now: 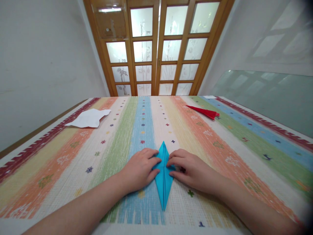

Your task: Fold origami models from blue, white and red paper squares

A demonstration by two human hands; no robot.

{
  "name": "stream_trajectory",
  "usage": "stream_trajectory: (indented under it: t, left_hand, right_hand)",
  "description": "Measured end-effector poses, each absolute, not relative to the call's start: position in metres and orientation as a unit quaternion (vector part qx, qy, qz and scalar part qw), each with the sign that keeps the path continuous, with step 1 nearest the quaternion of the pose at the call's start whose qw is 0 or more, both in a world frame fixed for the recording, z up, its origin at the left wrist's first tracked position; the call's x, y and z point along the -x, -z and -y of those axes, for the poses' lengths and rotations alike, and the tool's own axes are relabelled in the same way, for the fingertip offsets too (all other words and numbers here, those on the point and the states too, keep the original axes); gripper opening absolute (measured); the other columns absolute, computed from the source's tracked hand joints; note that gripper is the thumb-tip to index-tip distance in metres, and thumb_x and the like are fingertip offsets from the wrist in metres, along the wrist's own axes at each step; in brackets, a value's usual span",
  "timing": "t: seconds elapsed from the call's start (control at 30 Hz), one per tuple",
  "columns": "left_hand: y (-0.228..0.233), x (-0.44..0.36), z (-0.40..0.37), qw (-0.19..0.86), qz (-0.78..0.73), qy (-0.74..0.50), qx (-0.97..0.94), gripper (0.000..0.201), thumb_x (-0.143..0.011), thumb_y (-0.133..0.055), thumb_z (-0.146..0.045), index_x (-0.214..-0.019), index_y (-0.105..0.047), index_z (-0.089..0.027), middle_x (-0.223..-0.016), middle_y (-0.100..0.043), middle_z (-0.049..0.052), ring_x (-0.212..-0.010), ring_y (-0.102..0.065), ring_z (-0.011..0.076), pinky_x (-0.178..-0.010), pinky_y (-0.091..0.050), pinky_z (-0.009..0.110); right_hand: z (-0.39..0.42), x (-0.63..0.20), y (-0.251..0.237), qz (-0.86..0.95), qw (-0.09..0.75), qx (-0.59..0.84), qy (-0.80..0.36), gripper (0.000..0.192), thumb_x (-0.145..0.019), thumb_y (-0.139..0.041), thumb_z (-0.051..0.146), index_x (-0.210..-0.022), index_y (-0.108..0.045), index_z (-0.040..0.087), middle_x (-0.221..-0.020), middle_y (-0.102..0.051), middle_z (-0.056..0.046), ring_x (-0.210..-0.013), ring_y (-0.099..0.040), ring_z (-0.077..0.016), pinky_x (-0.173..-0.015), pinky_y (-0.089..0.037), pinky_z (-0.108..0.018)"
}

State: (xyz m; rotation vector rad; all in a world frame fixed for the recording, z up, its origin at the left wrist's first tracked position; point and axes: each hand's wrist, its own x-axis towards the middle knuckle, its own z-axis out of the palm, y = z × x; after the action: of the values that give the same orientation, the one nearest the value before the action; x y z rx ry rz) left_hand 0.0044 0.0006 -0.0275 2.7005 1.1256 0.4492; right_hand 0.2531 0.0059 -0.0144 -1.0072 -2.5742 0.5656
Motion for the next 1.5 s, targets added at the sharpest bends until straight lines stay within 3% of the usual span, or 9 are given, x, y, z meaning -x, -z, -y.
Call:
stream_trajectory:
  t: [0.17,0.37,0.67,0.77,0.87,1.03,1.27,1.5]
  left_hand:
    - [0.027,-0.007,0.0,0.097,-0.372,-0.142,-0.912,0.034,-0.096,-0.059,-0.038,-0.124,-0.066,-0.02,-0.133,-0.061,0.011,-0.125,-0.053,0.0291,-0.108,-0.043,0.049]
    - [0.03,-0.006,0.0,0.103,-0.375,-0.115,-0.914,0.05,-0.095,-0.06,-0.041,-0.14,-0.055,-0.019,-0.146,-0.054,0.012,-0.137,-0.046,0.03,-0.116,-0.035,0.05]
    - [0.034,-0.005,0.0,0.101,-0.39,-0.092,-0.911,0.059,-0.096,-0.055,-0.044,-0.148,-0.046,-0.017,-0.156,-0.041,0.015,-0.144,-0.036,0.0331,-0.119,-0.03,0.053]
    - [0.03,-0.006,0.001,0.101,-0.386,-0.121,-0.909,0.048,-0.095,-0.059,-0.038,-0.138,-0.055,-0.019,-0.145,-0.053,0.014,-0.134,-0.047,0.0313,-0.114,-0.036,0.051]
    - [0.025,-0.007,0.002,0.104,-0.39,-0.137,-0.904,0.026,-0.093,-0.061,-0.032,-0.115,-0.067,-0.02,-0.118,-0.065,0.01,-0.113,-0.057,0.0279,-0.101,-0.046,0.046]
    - [0.023,-0.006,-0.001,0.097,-0.378,-0.133,-0.911,0.015,-0.095,-0.059,-0.029,-0.1,-0.07,-0.02,-0.096,-0.067,0.006,-0.097,-0.06,0.0255,-0.092,-0.048,0.044]
    - [0.029,-0.001,-0.009,0.095,-0.414,-0.153,-0.892,0.034,-0.093,-0.061,-0.032,-0.125,-0.065,-0.02,-0.129,-0.062,0.012,-0.121,-0.054,0.0293,-0.107,-0.043,0.05]
    - [0.038,0.001,-0.014,0.097,-0.431,-0.152,-0.884,0.043,-0.094,-0.06,-0.036,-0.134,-0.06,-0.02,-0.143,-0.054,0.014,-0.134,-0.048,0.0308,-0.115,-0.036,0.053]
  right_hand:
    - [-0.005,-0.252,0.015,0.908,0.148,0.354,-0.167,0.012,-0.091,-0.068,0.029,-0.1,-0.075,0.025,-0.116,-0.066,-0.01,-0.111,-0.059,-0.0263,-0.096,-0.046,-0.044]
    - [-0.004,-0.252,0.017,0.897,0.162,0.38,-0.156,0.012,-0.085,-0.074,0.028,-0.097,-0.073,0.025,-0.127,-0.065,-0.01,-0.126,-0.054,-0.0304,-0.105,-0.042,-0.051]
    - [-0.008,-0.254,0.034,0.878,0.185,0.413,-0.156,0.024,-0.088,-0.069,0.033,-0.11,-0.069,0.024,-0.138,-0.061,-0.012,-0.135,-0.049,-0.0344,-0.111,-0.038,-0.057]
    - [-0.008,-0.254,0.035,0.88,0.19,0.403,-0.165,0.026,-0.089,-0.068,0.033,-0.113,-0.069,0.024,-0.139,-0.06,-0.013,-0.136,-0.048,-0.0338,-0.111,-0.037,-0.057]
    - [-0.008,-0.253,0.032,0.884,0.182,0.386,-0.19,0.027,-0.089,-0.068,0.033,-0.114,-0.068,0.025,-0.141,-0.059,-0.012,-0.138,-0.046,-0.0332,-0.113,-0.034,-0.06]
    - [-0.006,-0.25,0.027,0.894,0.15,0.367,-0.21,0.029,-0.092,-0.065,0.034,-0.12,-0.066,0.026,-0.141,-0.058,-0.01,-0.139,-0.043,-0.0328,-0.116,-0.025,-0.063]
    - [0.0,-0.246,0.024,0.892,0.18,0.357,-0.21,0.022,-0.093,-0.064,0.027,-0.114,-0.068,0.022,-0.13,-0.059,-0.012,-0.122,-0.054,-0.0264,-0.105,-0.043,-0.046]
    - [0.005,-0.24,0.016,0.901,0.178,0.323,-0.229,0.024,-0.095,-0.058,0.017,-0.116,-0.069,0.023,-0.112,-0.067,-0.009,-0.108,-0.059,-0.0233,-0.097,-0.046,-0.041]
